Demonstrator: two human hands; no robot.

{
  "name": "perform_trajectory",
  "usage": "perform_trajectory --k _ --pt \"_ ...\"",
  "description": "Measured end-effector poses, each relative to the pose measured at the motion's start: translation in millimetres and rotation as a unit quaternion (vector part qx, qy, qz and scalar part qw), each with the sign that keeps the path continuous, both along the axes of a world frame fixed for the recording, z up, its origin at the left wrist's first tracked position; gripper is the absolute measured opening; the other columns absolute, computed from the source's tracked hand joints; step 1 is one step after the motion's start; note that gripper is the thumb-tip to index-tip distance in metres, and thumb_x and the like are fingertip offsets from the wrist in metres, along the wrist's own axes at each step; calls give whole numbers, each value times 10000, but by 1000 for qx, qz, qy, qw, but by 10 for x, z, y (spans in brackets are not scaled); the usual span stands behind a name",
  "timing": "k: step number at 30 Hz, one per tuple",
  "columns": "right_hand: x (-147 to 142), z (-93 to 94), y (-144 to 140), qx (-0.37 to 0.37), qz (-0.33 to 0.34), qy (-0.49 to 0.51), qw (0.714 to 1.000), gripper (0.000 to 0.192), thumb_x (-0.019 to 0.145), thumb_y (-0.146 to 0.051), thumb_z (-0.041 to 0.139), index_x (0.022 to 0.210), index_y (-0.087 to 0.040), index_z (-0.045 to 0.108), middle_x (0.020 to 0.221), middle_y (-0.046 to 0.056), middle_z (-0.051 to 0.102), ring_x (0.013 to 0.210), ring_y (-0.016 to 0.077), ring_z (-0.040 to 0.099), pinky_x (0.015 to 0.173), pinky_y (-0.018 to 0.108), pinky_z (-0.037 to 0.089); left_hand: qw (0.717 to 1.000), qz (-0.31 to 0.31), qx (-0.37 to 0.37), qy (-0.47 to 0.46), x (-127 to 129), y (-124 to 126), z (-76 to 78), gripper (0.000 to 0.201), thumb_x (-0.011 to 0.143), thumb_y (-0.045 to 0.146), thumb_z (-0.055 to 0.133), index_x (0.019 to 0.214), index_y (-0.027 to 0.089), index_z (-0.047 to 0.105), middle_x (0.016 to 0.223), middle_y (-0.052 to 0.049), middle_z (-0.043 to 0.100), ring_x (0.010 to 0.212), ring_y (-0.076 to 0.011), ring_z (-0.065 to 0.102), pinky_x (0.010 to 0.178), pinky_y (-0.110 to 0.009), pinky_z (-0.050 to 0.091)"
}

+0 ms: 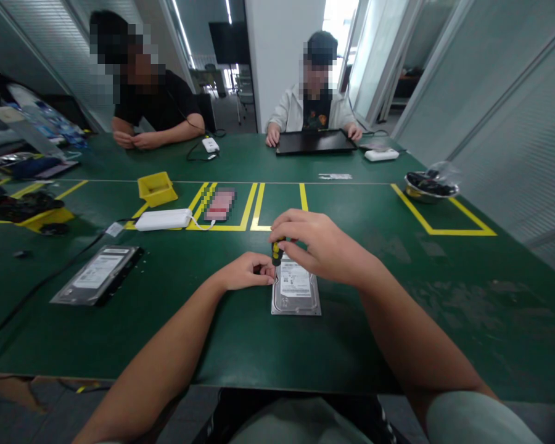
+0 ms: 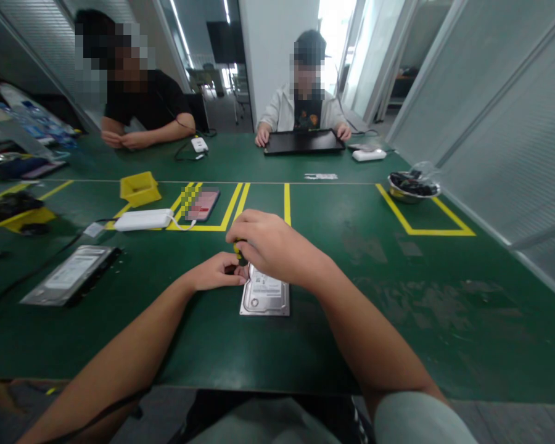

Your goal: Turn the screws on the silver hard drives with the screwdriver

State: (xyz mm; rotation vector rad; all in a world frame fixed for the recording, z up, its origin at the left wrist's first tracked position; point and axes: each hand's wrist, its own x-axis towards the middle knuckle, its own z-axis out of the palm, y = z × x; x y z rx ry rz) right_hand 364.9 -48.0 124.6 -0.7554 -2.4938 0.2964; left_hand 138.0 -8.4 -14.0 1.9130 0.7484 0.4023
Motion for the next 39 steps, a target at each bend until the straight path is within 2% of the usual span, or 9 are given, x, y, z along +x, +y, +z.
perform_trajectory --k 8,20,25,32,39 --pt "-2 -1 8 0 16 -5 1000 343 863 -37 475 1124 -115 683 1174 107 685 1106 193 615 977 342 462 1000 -5 -14 -9 1 -1 8 297 817 408 732 843 122 657 712 16 570 664 -108 502 616 -216 390" --pt "-9 45 -35 -15 2 -31 999 148 924 -133 555 1024 -135 664 997 68 631 916 168 570 817 278 412 1000 -15 -18 -8 -3 -2 6 292 851 404 696 886 116 666 748 3 592 701 -124 539 648 -229 409" --pt "-8 26 -35 -13 0 -20 1000 177 926 -173 578 1059 -120 681 1006 80 635 927 176 583 826 282 420 1000 -12 -16 -9 -12 8 -23 280 848 398 698 894 124 664 765 -1 600 711 -129 546 656 -233 423" --pt "-10 19 -46 -19 6 -15 1000 266 930 -141 517 1134 -110 686 1046 106 650 954 189 600 861 304 439 999 -2 -22 -25 -15 20 -91 286 829 399 718 904 130 654 787 -2 603 714 -127 545 668 -242 448" --pt "-8 9 -28 -2 -8 -15 1000 180 928 -167 565 1054 -108 679 994 82 629 896 167 570 809 276 413 999 -17 -31 -15 -10 20 -42 273 847 387 702 902 123 658 788 -8 609 726 -132 555 681 -245 446"
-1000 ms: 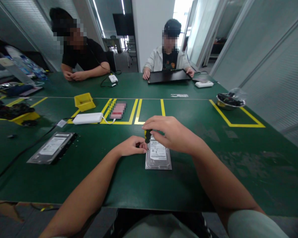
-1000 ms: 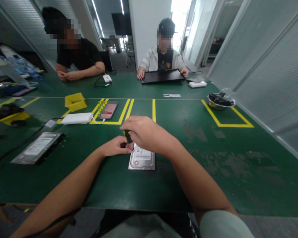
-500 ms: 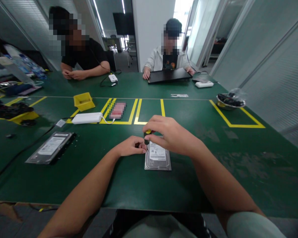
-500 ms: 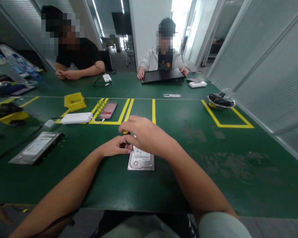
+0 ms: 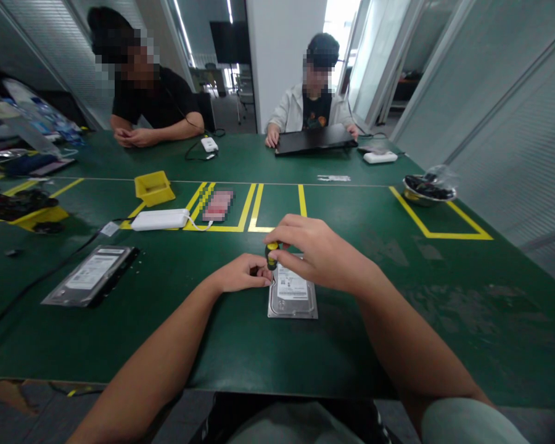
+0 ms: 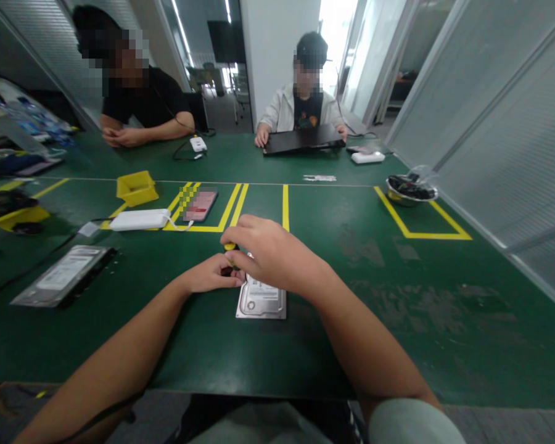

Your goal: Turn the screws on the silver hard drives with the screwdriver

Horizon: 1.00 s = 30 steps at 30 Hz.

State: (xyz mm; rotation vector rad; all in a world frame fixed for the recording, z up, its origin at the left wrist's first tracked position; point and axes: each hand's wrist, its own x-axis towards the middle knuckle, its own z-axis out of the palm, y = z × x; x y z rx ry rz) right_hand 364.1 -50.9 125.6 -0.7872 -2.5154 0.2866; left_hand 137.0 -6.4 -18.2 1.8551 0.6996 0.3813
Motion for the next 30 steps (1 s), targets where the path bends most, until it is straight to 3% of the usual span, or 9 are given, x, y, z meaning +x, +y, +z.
perform_trajectory --k 10,20,26,30 --pt "-24 -22 14 8 11 4 1000 89 897 -165 594 971 -127 628 937 50 626 872 158 552 774 255 384 1000 8 27 15 1 -5 11 257 855 384 694 879 131 657 762 4 590 713 -126 532 658 -235 410" --pt "-38 8 13 -16 36 -1 999 162 955 -153 498 934 -145 658 998 71 650 947 174 585 837 280 428 1000 2 14 4 4 -3 9 271 851 395 698 863 130 647 754 6 584 705 -119 529 650 -229 419" --pt "9 4 10 -22 43 5 999 230 938 -159 523 1108 -108 668 1093 108 674 1034 196 603 922 320 451 999 10 34 8 12 -12 38 278 842 400 707 877 132 646 761 5 593 706 -122 532 654 -235 421" --pt "12 4 9 -19 39 -4 999 266 934 -128 491 1129 -109 672 1108 112 676 1038 201 606 923 325 453 999 2 31 9 11 -9 35 280 852 403 694 852 128 639 735 10 582 684 -115 524 638 -227 411"
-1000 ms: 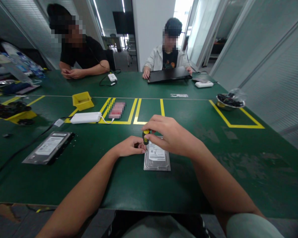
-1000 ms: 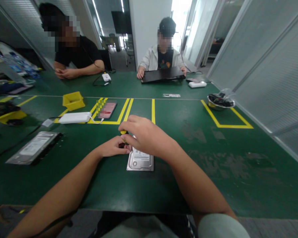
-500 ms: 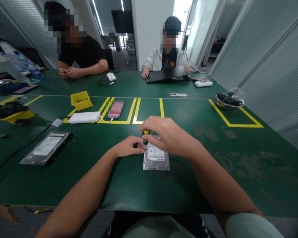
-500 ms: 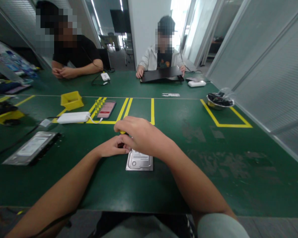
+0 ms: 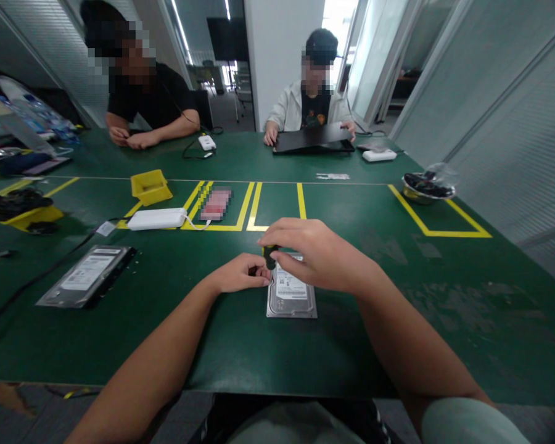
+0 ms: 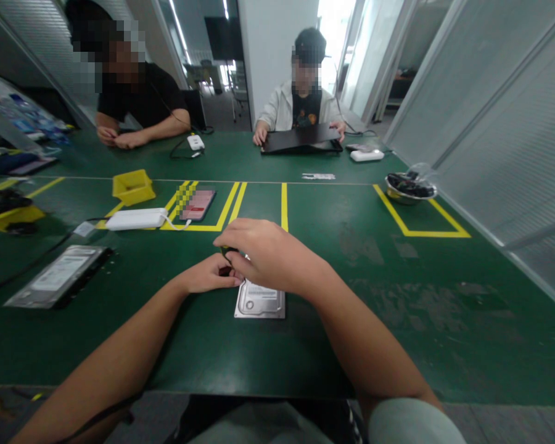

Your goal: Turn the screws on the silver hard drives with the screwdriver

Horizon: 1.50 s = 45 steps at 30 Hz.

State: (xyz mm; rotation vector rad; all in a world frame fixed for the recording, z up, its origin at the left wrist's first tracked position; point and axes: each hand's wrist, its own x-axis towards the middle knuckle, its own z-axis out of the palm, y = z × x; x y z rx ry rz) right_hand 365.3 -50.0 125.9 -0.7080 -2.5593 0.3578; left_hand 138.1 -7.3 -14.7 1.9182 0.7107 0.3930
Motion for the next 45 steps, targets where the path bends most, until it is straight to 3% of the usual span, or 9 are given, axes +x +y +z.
perform_trajectory --k 10,20,26,32,40,45 --pt "-28 26 -14 2 -25 -14 1000 191 934 -133 525 1050 -123 677 1002 85 637 949 189 588 822 292 430 1000 6 -5 7 3 -9 5 277 851 394 692 876 122 645 766 -2 602 702 -123 541 647 -233 423" --pt "18 -3 11 11 17 18 1000 241 899 -86 501 1067 -112 671 1106 111 685 1057 201 611 950 338 458 1000 -3 -3 -5 5 2 -11 284 852 409 690 877 129 644 765 1 595 702 -121 526 650 -236 421" --pt "5 4 7 1 22 23 999 223 910 -96 483 1063 -133 641 1092 102 674 1048 194 594 934 344 456 1000 1 -3 5 13 -5 21 281 852 409 687 865 130 648 751 4 601 690 -120 531 646 -230 421" --pt "-4 39 -7 -1 13 -2 1000 169 947 -146 498 945 -141 667 1007 84 662 963 184 595 853 305 450 1000 15 -5 5 -3 -3 -22 305 844 421 698 904 126 651 803 -13 627 725 -133 558 664 -239 440" --pt "30 27 -19 9 8 4 1000 240 896 -101 496 1054 -122 676 1065 102 681 994 189 611 909 319 450 1000 2 -7 9 3 -2 -4 293 860 414 679 883 124 645 775 -6 620 713 -131 555 662 -239 431" --pt "22 42 -16 12 -10 -14 1000 223 903 -99 487 1038 -125 662 1013 88 672 948 185 592 845 293 425 1000 2 -5 19 8 -4 20 271 855 397 680 863 128 650 734 7 598 676 -120 531 624 -224 402"
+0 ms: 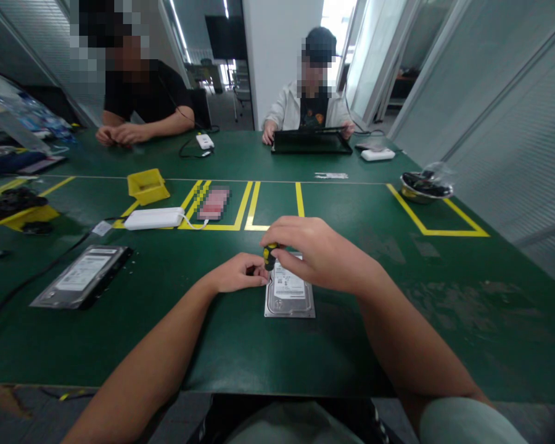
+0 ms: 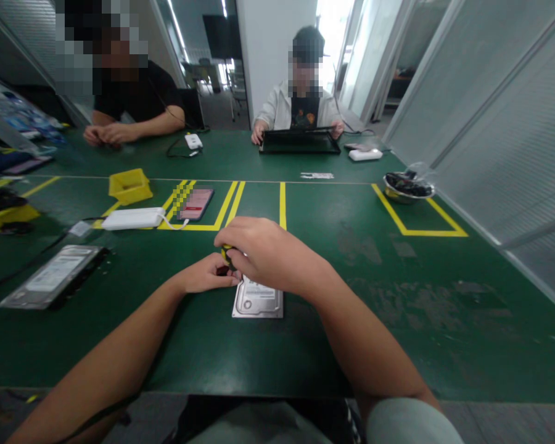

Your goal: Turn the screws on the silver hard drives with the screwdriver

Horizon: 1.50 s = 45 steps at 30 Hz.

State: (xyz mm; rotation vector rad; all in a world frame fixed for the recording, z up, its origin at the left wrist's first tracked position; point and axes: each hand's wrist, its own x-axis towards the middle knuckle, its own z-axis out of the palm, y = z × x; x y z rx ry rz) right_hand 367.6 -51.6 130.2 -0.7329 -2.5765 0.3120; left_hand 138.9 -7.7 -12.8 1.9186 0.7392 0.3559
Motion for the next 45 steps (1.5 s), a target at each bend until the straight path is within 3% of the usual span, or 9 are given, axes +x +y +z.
perform_trajectory --k 14,24,29,33,38,42,45 --pt "-6 -1 -11 9 -37 -18 999 120 940 -223 556 975 -146 641 946 60 611 840 169 539 742 273 364 1000 1 0 -12 -1 -1 -17 268 865 384 676 952 131 657 826 -17 633 758 -145 572 691 -248 444" --pt "2 -47 25 -6 23 29 999 234 895 -76 490 1051 -125 657 1058 92 681 998 190 598 904 313 430 1000 5 -4 -6 -12 5 -45 296 857 418 684 895 127 639 789 -2 607 721 -131 548 661 -237 429" --pt "-19 -40 13 -14 -5 42 999 88 914 -161 580 915 -140 665 1016 82 617 922 175 571 823 293 436 1000 6 1 -13 -3 -7 -30 267 859 394 681 917 135 650 801 -4 607 734 -133 549 661 -235 427" --pt "-45 -46 21 5 -21 36 999 55 892 -119 593 881 -135 644 933 55 598 868 163 550 772 277 418 1000 -7 4 -4 2 -5 7 257 867 383 672 879 127 650 765 0 603 710 -124 543 651 -227 417" --pt "-36 -81 46 -1 14 54 998 169 878 -62 553 1010 -123 640 998 68 672 947 171 591 851 291 437 1000 -3 1 1 -2 3 13 281 861 399 685 858 121 646 729 11 585 673 -110 524 621 -217 399" --pt "-27 -115 56 -8 21 65 998 202 867 -49 523 976 -147 662 1055 84 644 1008 182 586 902 321 445 1000 -2 3 -2 -9 1 -18 288 865 411 682 871 126 642 748 6 590 692 -117 536 637 -223 410" --pt "-38 -134 59 -7 9 83 997 121 873 -106 576 923 -168 667 1047 77 580 988 178 563 870 316 448 1000 4 11 -8 -11 -3 -33 285 862 413 687 898 134 641 778 1 595 725 -127 545 661 -231 427"
